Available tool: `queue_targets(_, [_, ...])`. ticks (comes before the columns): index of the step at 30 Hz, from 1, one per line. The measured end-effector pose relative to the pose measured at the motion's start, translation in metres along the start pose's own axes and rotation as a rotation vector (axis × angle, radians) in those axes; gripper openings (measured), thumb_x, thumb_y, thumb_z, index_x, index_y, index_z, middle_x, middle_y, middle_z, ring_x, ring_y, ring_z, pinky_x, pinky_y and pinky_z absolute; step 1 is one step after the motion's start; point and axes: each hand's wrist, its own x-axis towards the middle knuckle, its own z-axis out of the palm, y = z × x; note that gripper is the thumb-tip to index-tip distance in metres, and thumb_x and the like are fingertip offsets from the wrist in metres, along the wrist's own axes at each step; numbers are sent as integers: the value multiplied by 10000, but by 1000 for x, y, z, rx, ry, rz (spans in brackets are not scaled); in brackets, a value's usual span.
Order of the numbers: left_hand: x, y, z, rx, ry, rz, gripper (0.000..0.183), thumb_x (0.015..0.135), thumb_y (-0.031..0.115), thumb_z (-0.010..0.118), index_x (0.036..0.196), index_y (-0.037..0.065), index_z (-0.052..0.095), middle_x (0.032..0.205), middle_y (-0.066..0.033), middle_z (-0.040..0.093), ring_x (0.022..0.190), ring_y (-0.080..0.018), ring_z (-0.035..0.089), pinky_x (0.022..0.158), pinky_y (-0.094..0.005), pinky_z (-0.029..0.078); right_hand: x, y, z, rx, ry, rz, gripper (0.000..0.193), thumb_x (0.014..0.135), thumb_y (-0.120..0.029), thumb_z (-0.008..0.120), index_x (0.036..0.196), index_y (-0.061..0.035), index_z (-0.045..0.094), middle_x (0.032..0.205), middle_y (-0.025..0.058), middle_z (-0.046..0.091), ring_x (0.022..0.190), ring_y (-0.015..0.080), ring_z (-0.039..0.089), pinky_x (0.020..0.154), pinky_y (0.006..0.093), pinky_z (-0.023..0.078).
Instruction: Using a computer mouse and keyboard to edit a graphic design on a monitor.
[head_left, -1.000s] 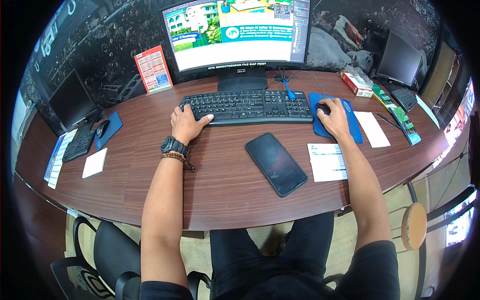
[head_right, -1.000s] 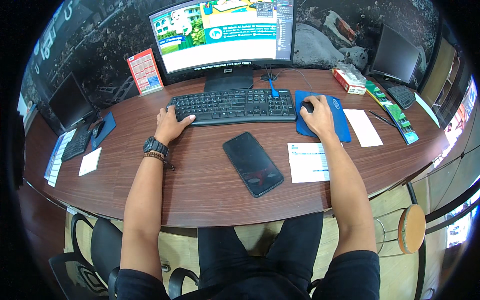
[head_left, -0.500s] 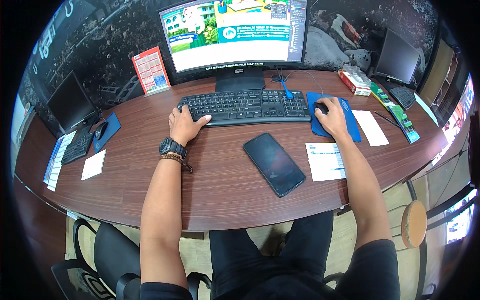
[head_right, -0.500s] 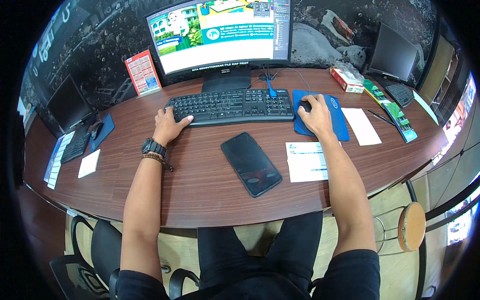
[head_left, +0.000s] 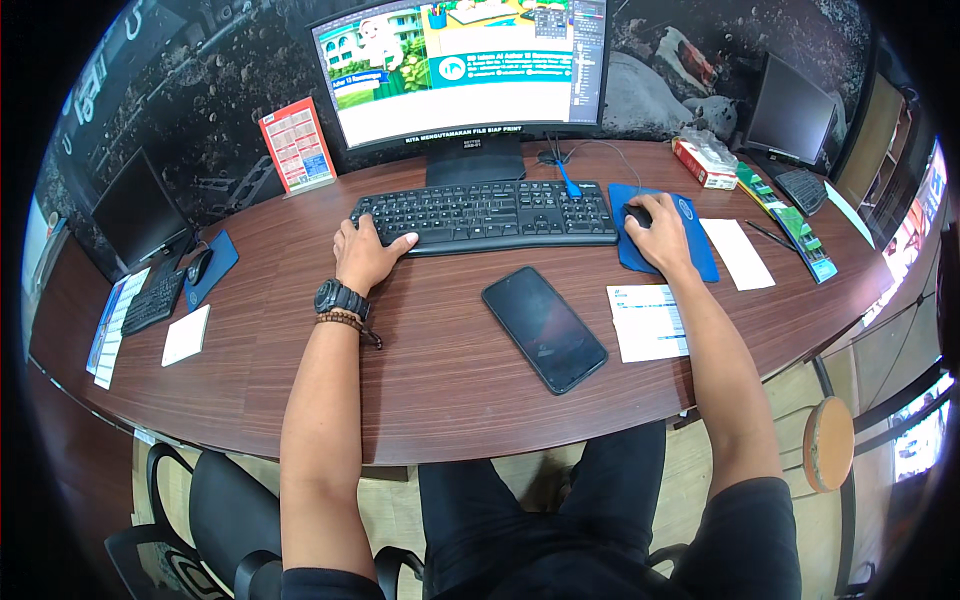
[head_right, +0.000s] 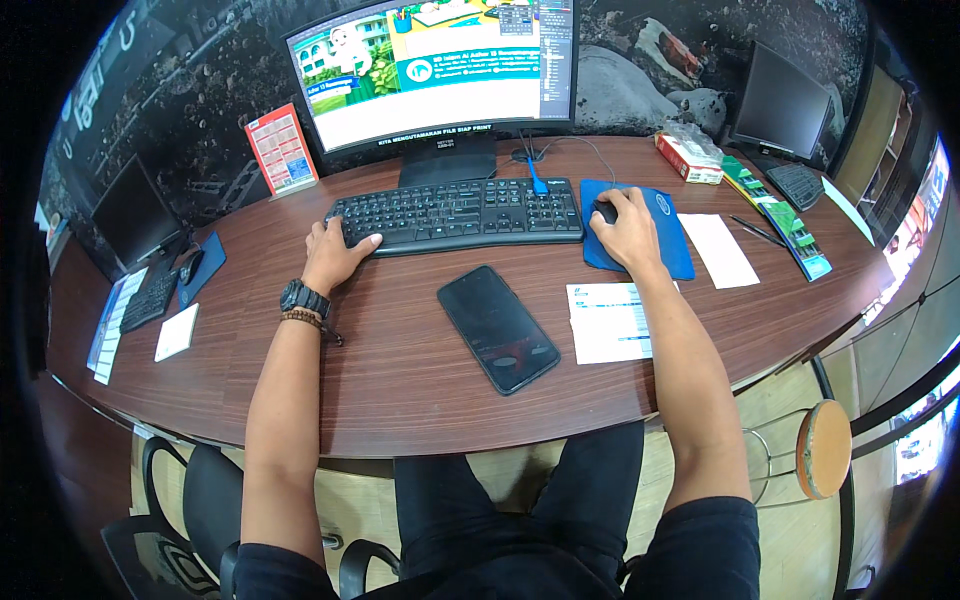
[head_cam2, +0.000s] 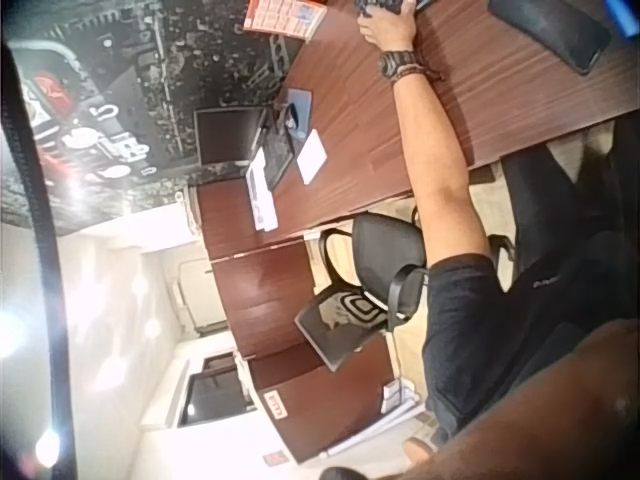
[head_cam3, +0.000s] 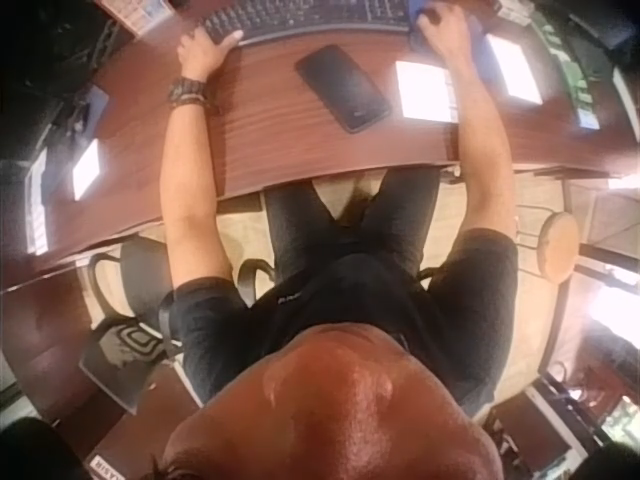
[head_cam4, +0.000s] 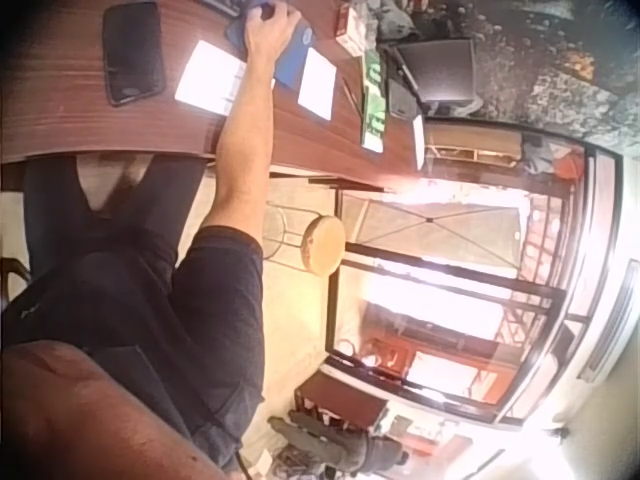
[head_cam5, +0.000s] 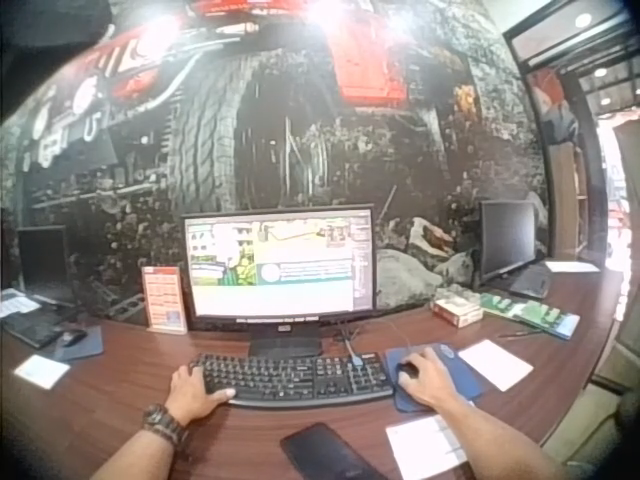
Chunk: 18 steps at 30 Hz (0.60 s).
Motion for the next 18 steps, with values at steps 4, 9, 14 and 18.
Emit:
queue_targets(4, [1,-1,1,-4,-5,-9,956,783,638,748,1362,-84,510,1346,-341,478,1273,-491,453,1085,-534,380,-1,-2,0,14,0,13,348,825,-215,665,1131,-51,690,1157,165,615,1101,355,616,961,416,490])
queue_targets(9, [0,0,1,-6,-14,-8,961,782,641,747,1363,-86,508,1338,-339,481,1264,-489,457,1082,-530,383,0,0,0,19,-3,7,343,821,-212,661,1125,-59,696,1173,167,615,1097,358,620,963,424,496])
queue_targets(14, [1,-1,1,1,-12,-11,965,783,646,743,1364,-86,507,1338,-340,480,1263,-488,457,1082,-527,383,0,2,2,20,16,-15,325,827,-197,666,1115,-49,695,1144,166,621,1085,351,620,958,416,492])
queue_targets(18, [0,1,0,3,-21,-17,963,785,645,742,1366,-85,505,1352,-345,471,1276,-489,450,1085,-529,382,0,1,1,16,14,-6,338,832,-207,667,1131,-52,696,1148,167,620,1090,353,618,963,417,489])
